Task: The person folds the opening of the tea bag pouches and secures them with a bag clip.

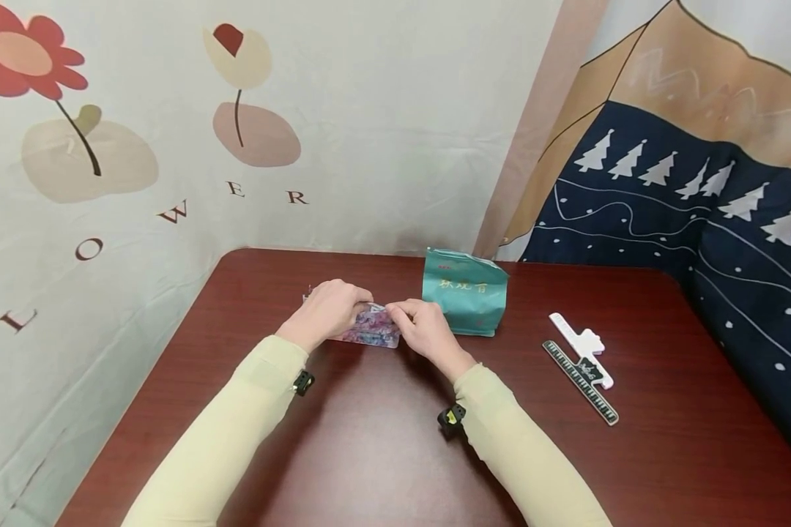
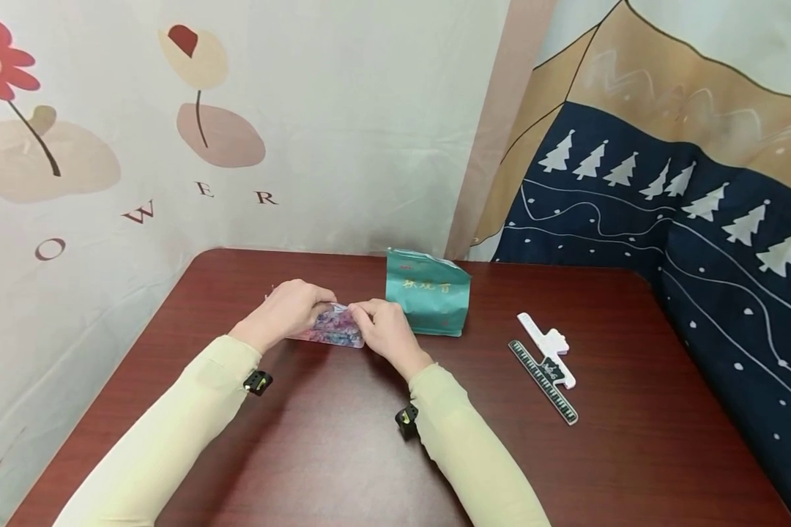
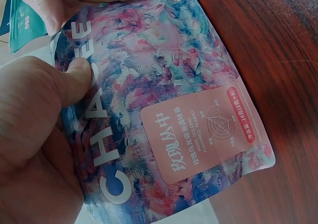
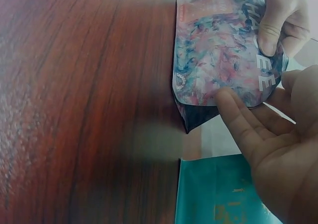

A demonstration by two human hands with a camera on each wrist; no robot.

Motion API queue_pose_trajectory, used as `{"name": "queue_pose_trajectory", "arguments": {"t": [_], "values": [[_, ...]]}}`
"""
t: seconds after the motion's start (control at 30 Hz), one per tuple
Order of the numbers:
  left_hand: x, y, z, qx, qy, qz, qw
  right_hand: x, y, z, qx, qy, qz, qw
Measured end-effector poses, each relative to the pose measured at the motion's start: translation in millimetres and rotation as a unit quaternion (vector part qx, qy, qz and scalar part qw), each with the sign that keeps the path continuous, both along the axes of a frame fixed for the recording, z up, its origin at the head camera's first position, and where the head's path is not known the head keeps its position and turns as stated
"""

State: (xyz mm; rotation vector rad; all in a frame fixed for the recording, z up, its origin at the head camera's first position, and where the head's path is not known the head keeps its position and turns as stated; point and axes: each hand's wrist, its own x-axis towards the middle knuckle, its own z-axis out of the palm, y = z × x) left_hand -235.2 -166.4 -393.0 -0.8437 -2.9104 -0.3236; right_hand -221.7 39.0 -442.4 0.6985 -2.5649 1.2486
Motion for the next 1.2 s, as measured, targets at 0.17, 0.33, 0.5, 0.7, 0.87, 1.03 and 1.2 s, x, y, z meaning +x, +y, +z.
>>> {"name": "queue_pose_trajectory", "arguments": {"t": [0.17,0.33,0.5,0.7,0.87,1.03,1.2], "values": [[0.1,-0.6,-0.2,-0.001,-0.002,0.000,1.0000,0.0,-2.7,2.1,0.002,-0.020,-0.012,1.000],[-0.1,-0.2,-0.2,-0.004,0.002,-0.007,1.0000,0.5,-3.5,3.5,0.014,-0.035,-0.016,0.999],[0.6,-1.1,0.1,-0.009,-0.001,-0.008,0.9999,2.3,-6.3,3.6,0.039,-0.011,-0.011,0.999],[2.0,-0.7,0.5,-0.006,-0.005,-0.012,0.9999,4.8,-9.7,6.0,0.077,0.008,-0.010,0.997],[3.8,0.0,2.5,-0.002,-0.024,-0.012,0.9996,4.5,-10.1,5.6,0.097,0.013,-0.008,0.995],[4.8,0.2,2.2,0.006,-0.027,-0.019,0.9994,4.3,-9.7,3.0,0.103,0.036,-0.009,0.994],[3.1,-0.6,1.8,0.003,-0.018,-0.027,0.9995,4.1,-9.2,1.8,0.098,0.051,-0.007,0.994]]}}
